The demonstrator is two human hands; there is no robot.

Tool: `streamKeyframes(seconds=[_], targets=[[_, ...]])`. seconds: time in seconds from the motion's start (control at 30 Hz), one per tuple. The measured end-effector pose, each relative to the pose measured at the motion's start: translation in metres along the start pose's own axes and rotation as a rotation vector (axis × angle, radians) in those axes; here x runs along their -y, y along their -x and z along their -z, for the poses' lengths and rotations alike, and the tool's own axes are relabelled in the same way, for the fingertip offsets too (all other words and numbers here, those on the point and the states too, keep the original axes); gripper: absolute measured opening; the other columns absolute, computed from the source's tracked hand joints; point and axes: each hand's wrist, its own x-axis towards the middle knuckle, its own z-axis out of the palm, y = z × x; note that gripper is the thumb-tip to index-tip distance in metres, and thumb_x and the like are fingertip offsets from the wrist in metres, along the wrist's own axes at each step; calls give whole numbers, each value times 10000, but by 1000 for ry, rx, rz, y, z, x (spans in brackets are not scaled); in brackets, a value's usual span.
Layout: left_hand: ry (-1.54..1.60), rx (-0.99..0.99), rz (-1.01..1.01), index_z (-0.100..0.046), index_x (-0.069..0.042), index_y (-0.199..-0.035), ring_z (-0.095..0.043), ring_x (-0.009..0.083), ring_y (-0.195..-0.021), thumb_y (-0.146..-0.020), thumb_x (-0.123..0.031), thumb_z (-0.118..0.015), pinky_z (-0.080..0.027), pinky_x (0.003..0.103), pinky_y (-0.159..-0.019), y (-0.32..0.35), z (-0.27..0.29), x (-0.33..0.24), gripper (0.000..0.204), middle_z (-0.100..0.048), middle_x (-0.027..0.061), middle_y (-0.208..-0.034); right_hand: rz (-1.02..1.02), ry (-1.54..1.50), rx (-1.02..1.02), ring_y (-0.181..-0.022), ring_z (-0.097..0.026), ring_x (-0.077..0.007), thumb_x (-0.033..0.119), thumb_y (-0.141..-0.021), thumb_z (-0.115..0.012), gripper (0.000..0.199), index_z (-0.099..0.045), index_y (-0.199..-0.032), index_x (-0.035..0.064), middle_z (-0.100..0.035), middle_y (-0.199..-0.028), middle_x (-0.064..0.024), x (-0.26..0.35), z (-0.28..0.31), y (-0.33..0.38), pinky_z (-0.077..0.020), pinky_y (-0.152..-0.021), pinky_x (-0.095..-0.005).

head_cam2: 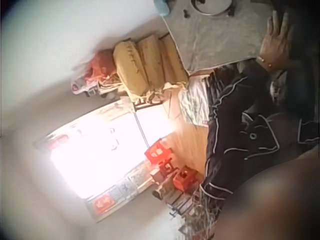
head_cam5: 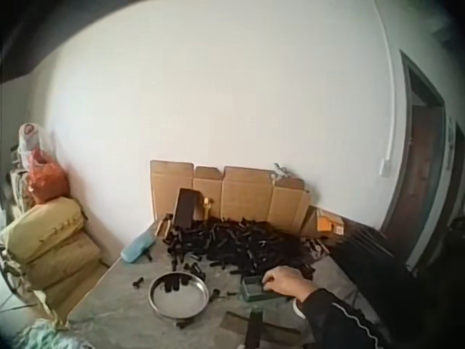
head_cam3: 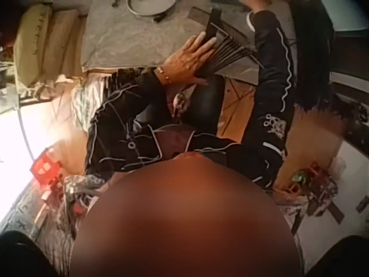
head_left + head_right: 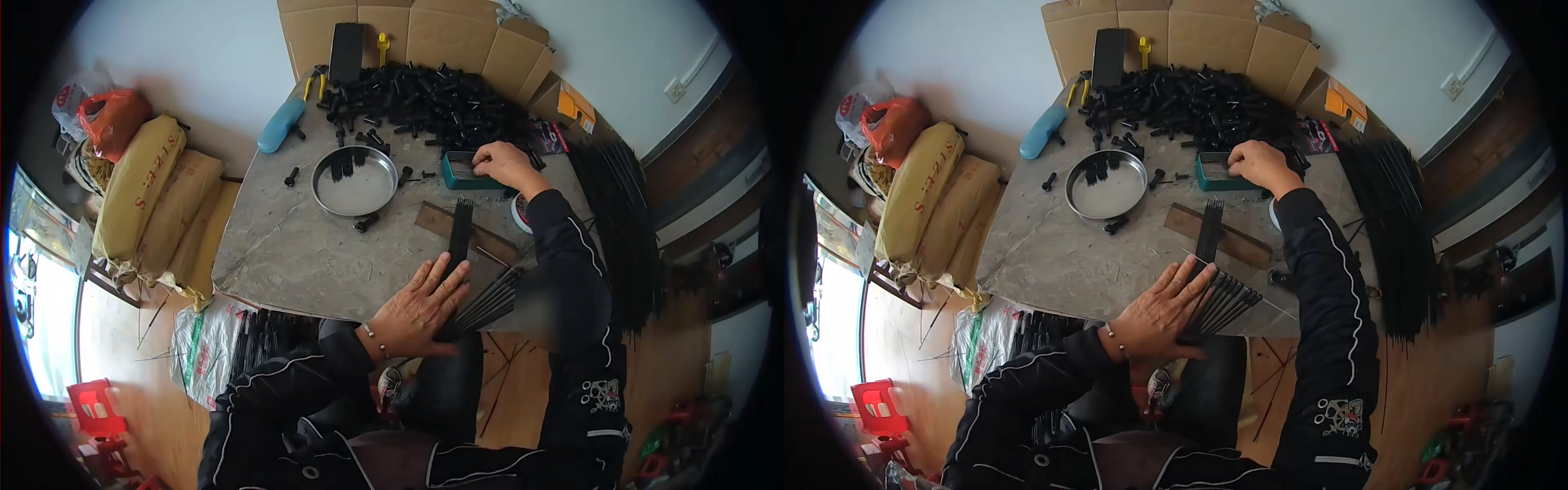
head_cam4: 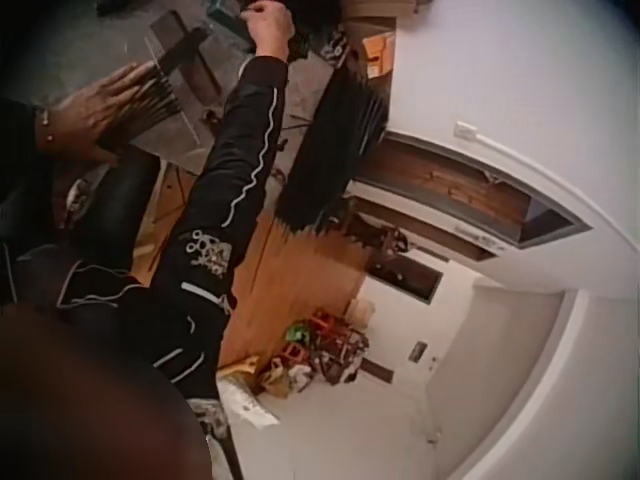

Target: Measuring and cutting black cable or rod components using a ruler and pliers at a workbench.

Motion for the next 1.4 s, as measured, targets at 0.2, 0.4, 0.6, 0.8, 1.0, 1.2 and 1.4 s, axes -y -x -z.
streamKeyframes(seconds=[0.2, 0.4, 0.6, 0.8, 1.0, 1.2, 1.4], targets=[[60, 10, -17, -405, 38, -1390, -135, 411, -1436, -721, -653, -651, -155, 489, -1166, 3, 0, 1, 992, -189, 218, -1544, 54, 132, -68, -811, -643, -282, 206, -732, -694, 130, -680, -780, 86, -672, -798, -72, 3, -10, 1, -479, -699, -395], [-4, 55, 8, -426, -21, -1404, -152, 405, -1433, -734, -668, -623, -155, 492, -1166, 1, 7, 0, 952, -212, 201, -1541, 106, 138, -235, -822, -630, -282, 208, -763, -673, 125, -656, -784, 86, -653, -814, -74, 5, 13, 16, -475, -693, -392], [-5, 54, 9, -418, -33, -1413, -150, 399, -1436, -739, -667, -616, -151, 492, -1166, 4, 4, 2, 946, -221, 191, -1541, 191, -121, -150, -706, -635, -246, 136, -831, -627, 113, -651, -891, 44, -662, -819, -90, 28, -3, 81, -480, -636, -340], [71, 26, 5, -422, -17, -1395, -149, 417, -1434, -700, -618, -687, -150, 518, -1162, 1, 3, 3, 956, -209, 204, -1542, 119, -290, -218, -710, -617, -175, 53, -839, -624, 119, -655, -944, 6, -665, -865, -81, 27, -33, 121, -474, -640, -281], [69, 35, 14, -421, -17, -1395, -152, 414, -1434, -702, -599, -698, -157, 517, -1160, 2, 6, 2, 946, -219, 198, -1540, 112, -395, -283, -728, -611, -142, 27, -847, -609, 122, -649, -954, -17, -672, -879, -78, 33, -37, 121, -474, -655, -262], [73, 36, 8, -435, -11, -1385, -149, 410, -1436, -703, -591, -702, -162, 513, -1161, 2, 5, 2, 934, -215, 193, -1542, 108, -397, -307, -732, -616, -152, 19, -845, -611, 115, -649, -946, -17, -671, -873, -83, 33, -41, 122, -477, -660, -263], [8, 78, 16, -402, -44, -1426, -154, 394, -1438, -738, -647, -630, -138, 491, -1168, 1, 7, 2, 943, -225, 170, -1545, 126, -394, -340, -746, -620, -175, 8, -837, -615, 115, -654, -944, -7, -660, -864, -82, 34, -44, 119, -476, -660, -278]])
